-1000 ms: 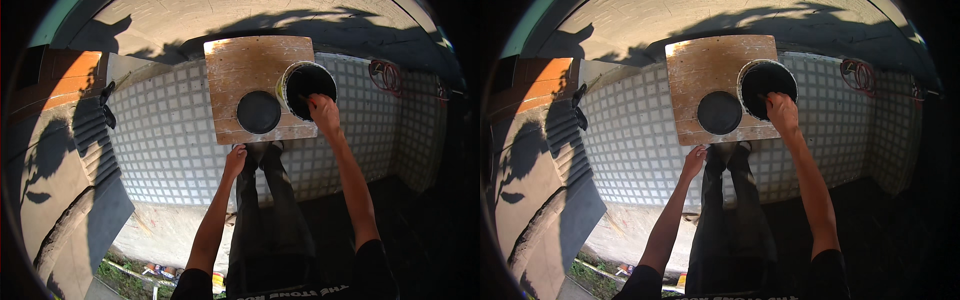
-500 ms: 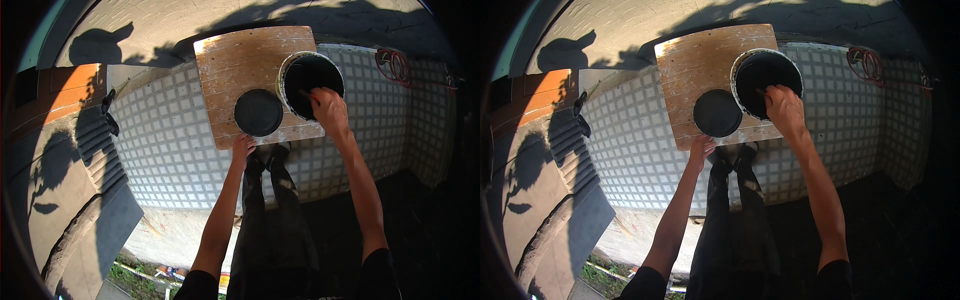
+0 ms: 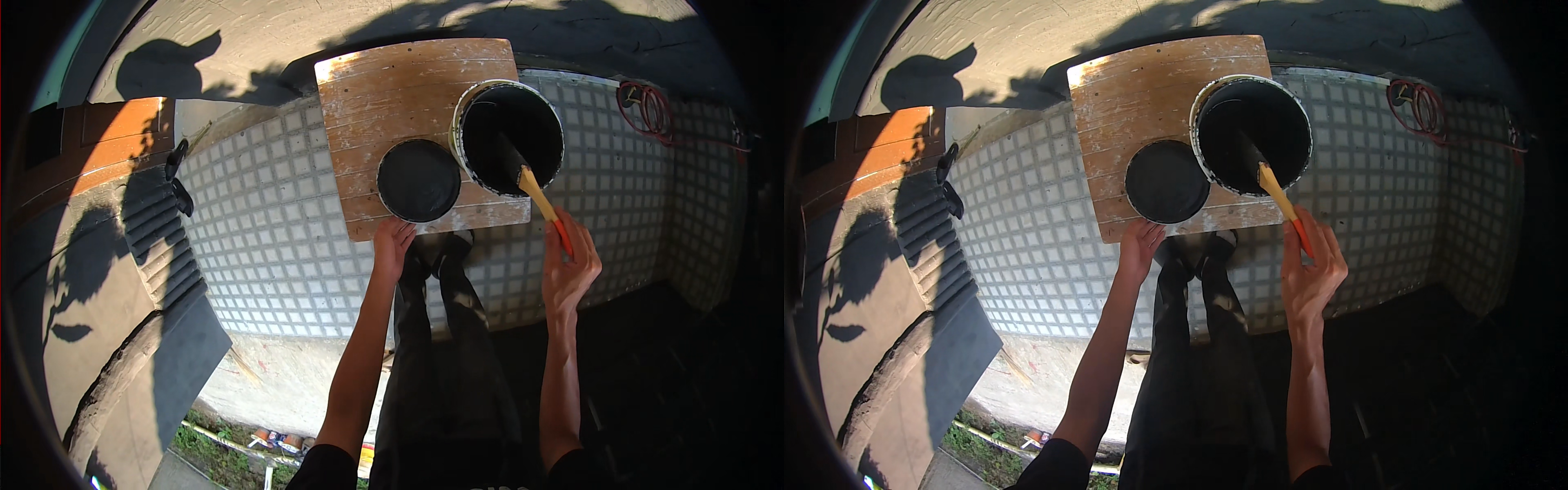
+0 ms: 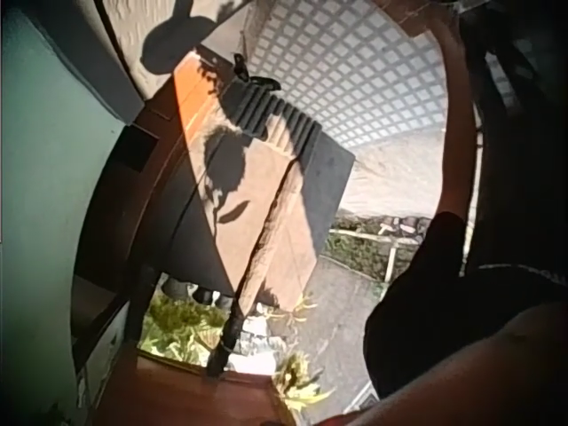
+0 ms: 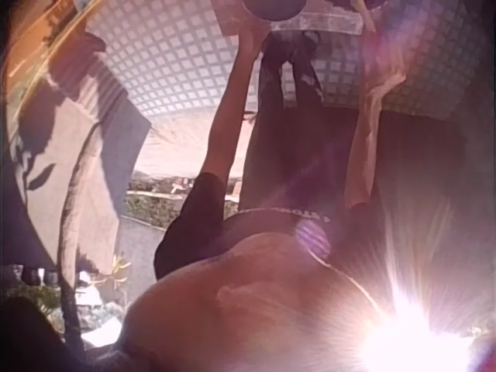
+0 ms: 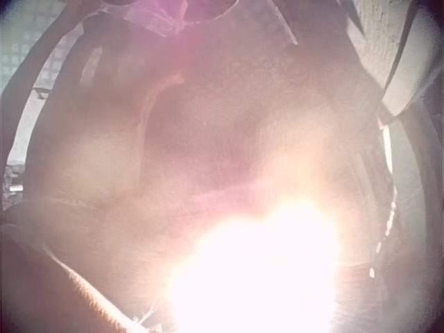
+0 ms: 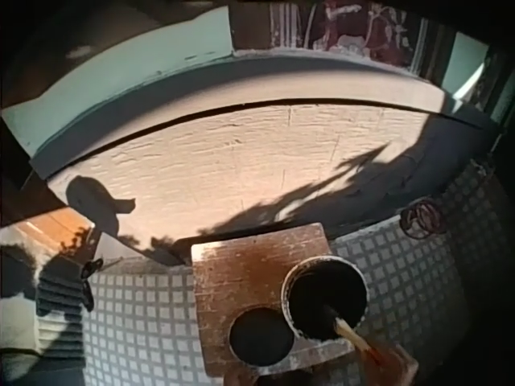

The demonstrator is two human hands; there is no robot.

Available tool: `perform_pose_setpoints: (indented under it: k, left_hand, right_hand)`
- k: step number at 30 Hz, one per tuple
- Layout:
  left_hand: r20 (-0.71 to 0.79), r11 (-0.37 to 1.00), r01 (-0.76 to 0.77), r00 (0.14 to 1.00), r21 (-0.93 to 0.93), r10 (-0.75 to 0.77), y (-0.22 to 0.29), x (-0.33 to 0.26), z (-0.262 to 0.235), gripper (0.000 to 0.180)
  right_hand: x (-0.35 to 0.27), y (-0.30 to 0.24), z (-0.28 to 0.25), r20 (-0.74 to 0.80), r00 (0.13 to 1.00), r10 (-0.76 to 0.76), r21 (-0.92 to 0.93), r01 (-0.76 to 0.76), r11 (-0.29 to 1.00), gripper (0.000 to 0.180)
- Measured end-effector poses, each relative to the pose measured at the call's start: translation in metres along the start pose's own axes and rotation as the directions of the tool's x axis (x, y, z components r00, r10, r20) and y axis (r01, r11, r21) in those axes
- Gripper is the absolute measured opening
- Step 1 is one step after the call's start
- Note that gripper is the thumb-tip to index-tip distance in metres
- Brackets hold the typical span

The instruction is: Apply black paint to a surface using a brush and dip the brush into a paint bucket periodically.

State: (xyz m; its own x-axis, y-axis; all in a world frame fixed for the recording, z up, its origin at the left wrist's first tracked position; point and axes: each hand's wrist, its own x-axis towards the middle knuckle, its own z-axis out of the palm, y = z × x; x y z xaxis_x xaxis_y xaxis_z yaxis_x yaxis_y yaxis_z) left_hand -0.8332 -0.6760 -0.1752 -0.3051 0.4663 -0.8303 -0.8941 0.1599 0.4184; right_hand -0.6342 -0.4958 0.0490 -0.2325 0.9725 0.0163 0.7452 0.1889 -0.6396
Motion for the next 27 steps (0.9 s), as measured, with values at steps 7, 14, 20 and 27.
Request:
perform_pose_setpoints:
  k: [7, 14, 20, 27]
  left_hand:
    - [-0.012, 0.995, -0.016, 1.0, -0.101, 0.014, -0.003, -0.004, 0.002, 0.027]
    - [-0.022, 0.996, -0.025, 0.999, -0.087, 0.024, -0.001, -0.008, 0.004, 0.028]
    - [0.01, 0.996, -0.016, 1.0, -0.088, 0.017, 0.001, -0.013, 0.01, 0.025]
    - [0.046, 0.998, -0.015, 0.999, -0.062, 0.018, 0.004, -0.016, 0.014, 0.024]
  right_hand:
    - [-0.049, 0.027, 0.017, -0.107, 0.994, -0.005, 0.025, 0.008, 1.0, 0.026]
    - [-0.061, 0.027, 0.021, 0.012, 0.988, 0.151, 0.013, -0.151, 0.988, 0.032]
    - [-0.062, 0.03, 0.028, 0.011, 0.993, 0.114, 0.0, -0.114, 0.993, 0.035]
    - [-0.066, 0.031, 0.032, 0.067, 0.985, 0.156, 0.02, -0.158, 0.987, 0.036]
